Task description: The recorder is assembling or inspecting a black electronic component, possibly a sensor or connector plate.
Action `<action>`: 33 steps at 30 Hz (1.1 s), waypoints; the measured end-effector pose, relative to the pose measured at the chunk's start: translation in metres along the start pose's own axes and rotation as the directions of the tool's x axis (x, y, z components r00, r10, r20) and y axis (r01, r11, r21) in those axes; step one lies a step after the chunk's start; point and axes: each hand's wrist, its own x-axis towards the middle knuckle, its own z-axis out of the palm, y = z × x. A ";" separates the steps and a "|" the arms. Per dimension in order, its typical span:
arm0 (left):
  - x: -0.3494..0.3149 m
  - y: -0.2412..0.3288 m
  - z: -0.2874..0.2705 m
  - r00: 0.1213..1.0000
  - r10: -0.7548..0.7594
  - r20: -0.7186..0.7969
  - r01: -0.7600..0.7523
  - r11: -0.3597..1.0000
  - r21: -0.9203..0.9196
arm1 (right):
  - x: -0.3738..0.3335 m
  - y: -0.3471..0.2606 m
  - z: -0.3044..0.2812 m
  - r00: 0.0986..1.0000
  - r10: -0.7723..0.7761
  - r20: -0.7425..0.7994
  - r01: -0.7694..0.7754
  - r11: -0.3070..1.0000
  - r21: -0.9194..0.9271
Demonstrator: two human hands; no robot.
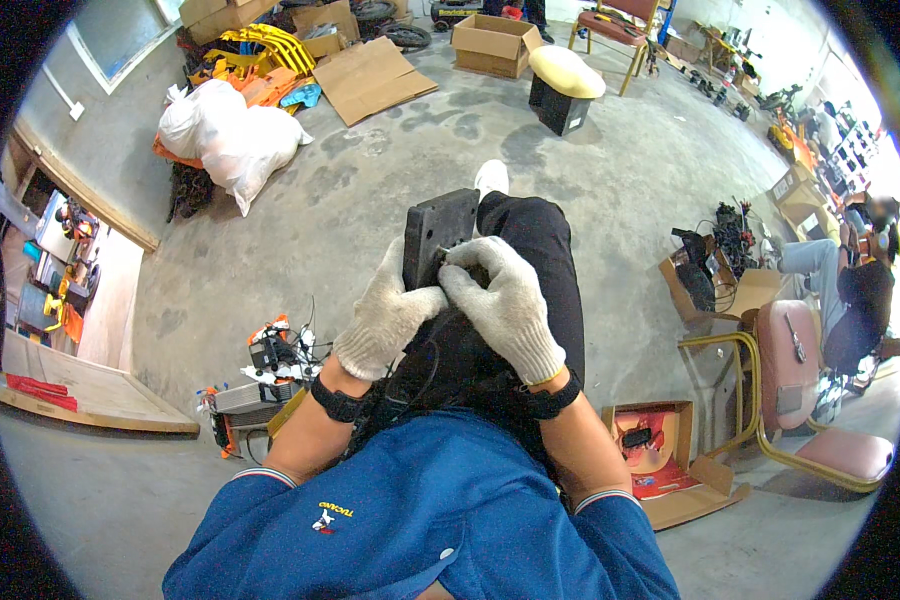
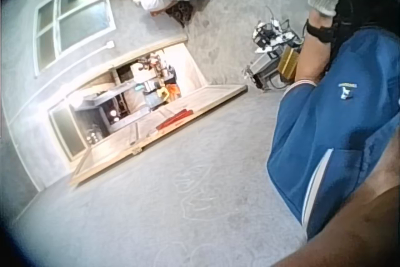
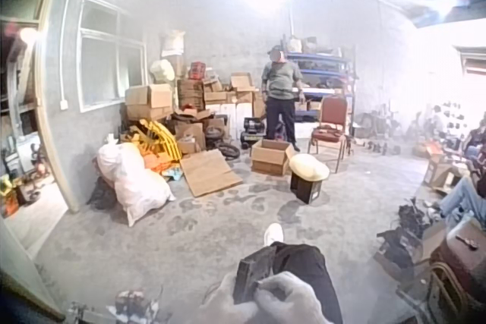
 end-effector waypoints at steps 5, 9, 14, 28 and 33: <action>-0.005 0.016 -0.006 0.993 -0.122 0.001 0.121 0.989 -0.083 | -0.005 -0.002 -0.002 0.996 0.088 0.009 -0.088 0.987 0.132; -0.010 0.022 -0.006 0.971 -0.236 -0.033 0.221 0.944 -0.247 | -0.007 -0.008 -0.032 0.988 0.124 -0.091 -0.105 0.977 0.188; -0.016 -0.047 -0.082 0.943 0.315 0.106 -0.305 0.692 0.654 | -0.016 0.031 -0.121 0.913 0.252 -0.320 -0.244 0.968 0.064; 0.008 -0.025 -0.090 0.849 -0.442 -0.288 0.321 0.866 -0.384 | -0.220 0.300 -0.145 0.325 0.929 -0.176 -0.726 0.364 0.584; 0.011 -0.019 -0.086 0.868 -0.425 -0.258 0.314 0.871 -0.378 | -0.230 0.324 -0.142 0.329 0.923 -0.199 -0.768 0.384 0.512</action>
